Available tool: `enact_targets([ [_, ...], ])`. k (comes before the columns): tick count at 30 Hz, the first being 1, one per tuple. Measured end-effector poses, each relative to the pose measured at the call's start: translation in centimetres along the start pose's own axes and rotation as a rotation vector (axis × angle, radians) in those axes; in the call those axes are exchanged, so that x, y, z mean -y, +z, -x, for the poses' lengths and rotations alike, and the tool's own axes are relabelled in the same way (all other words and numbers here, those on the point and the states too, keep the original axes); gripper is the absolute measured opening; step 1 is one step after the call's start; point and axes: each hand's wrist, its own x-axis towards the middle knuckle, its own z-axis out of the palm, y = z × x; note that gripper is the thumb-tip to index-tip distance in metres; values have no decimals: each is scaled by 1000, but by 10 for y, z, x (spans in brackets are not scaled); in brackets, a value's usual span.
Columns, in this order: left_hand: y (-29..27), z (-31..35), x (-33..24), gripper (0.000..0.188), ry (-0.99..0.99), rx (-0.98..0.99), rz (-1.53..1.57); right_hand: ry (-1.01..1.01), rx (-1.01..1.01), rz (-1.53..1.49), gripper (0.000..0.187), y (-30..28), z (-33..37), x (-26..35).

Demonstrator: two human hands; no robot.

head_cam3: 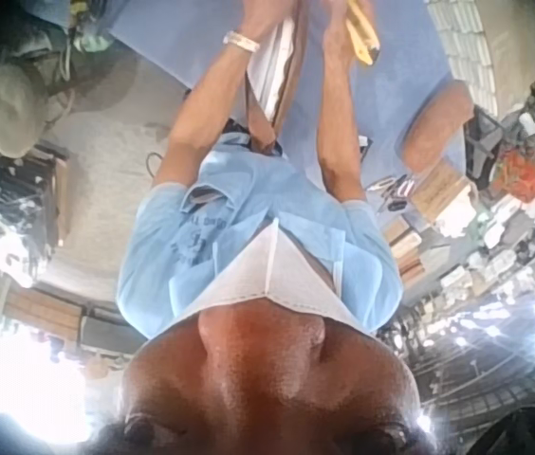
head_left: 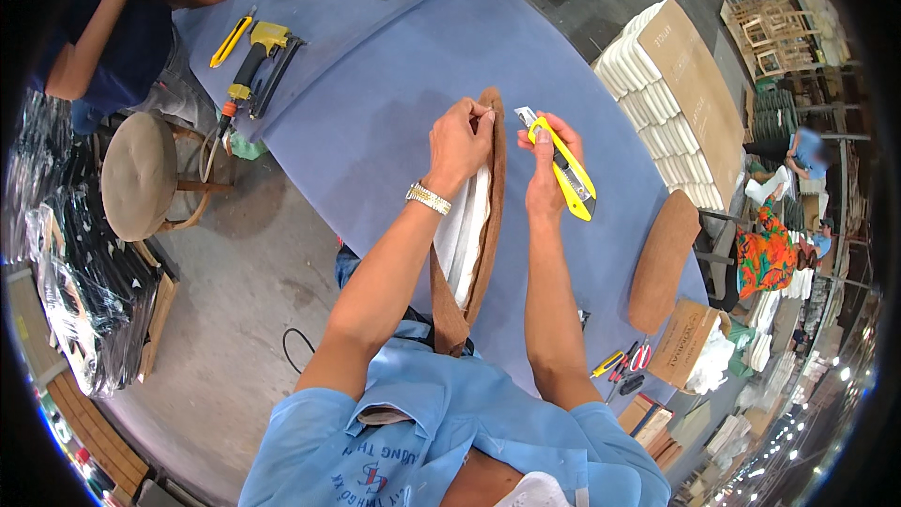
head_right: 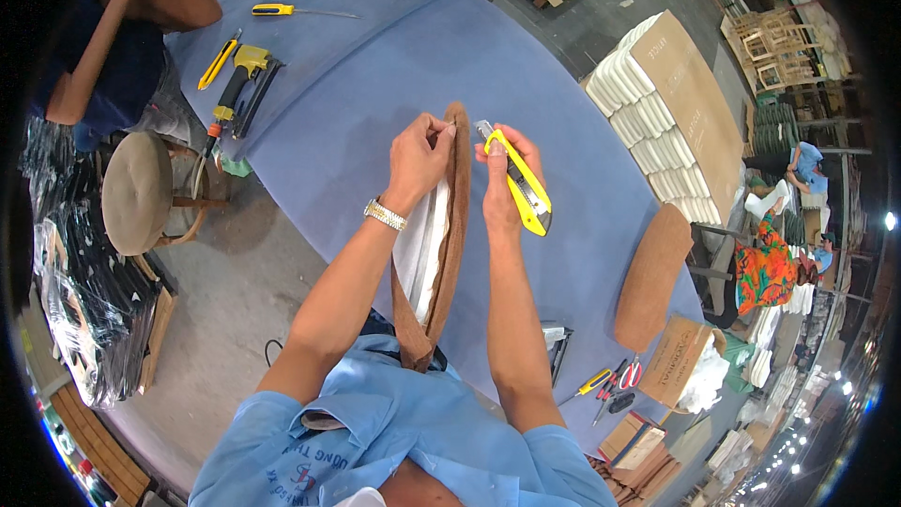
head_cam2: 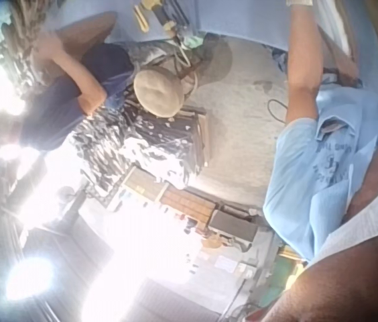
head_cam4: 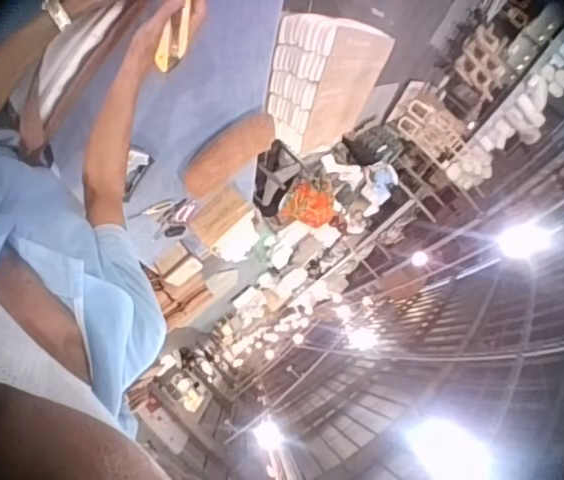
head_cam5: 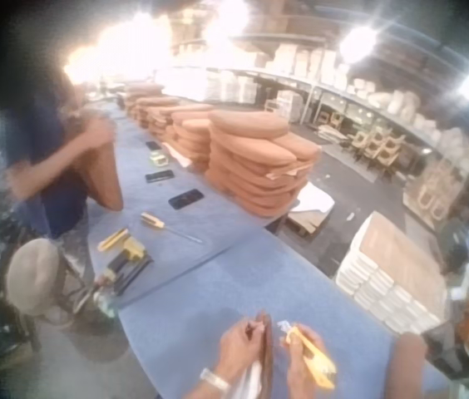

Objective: The person staples a brown fabric cover onto a cushion using a staple gun, then trims excess fabric with a utility knife. The person folds and smooths the fabric edges before stapling and continues the process around the cushion perimeter.

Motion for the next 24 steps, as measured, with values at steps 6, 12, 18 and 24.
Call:
enact_targets([
  [6,5,-4,-6,25,156,17,-150,-22,-5,35,33,0,-1,2],
  [12,22,-2,15,25,-100,82,267,-29,-49,-9,33,-2,-5,-3],
  [18,33,0,36,20,-274,73,524,25,-18,-118,31,-13,-8,-15],
  [24,21,-2,36,18,-445,179,943,14,52,90,27,-8,-7,-11],
])
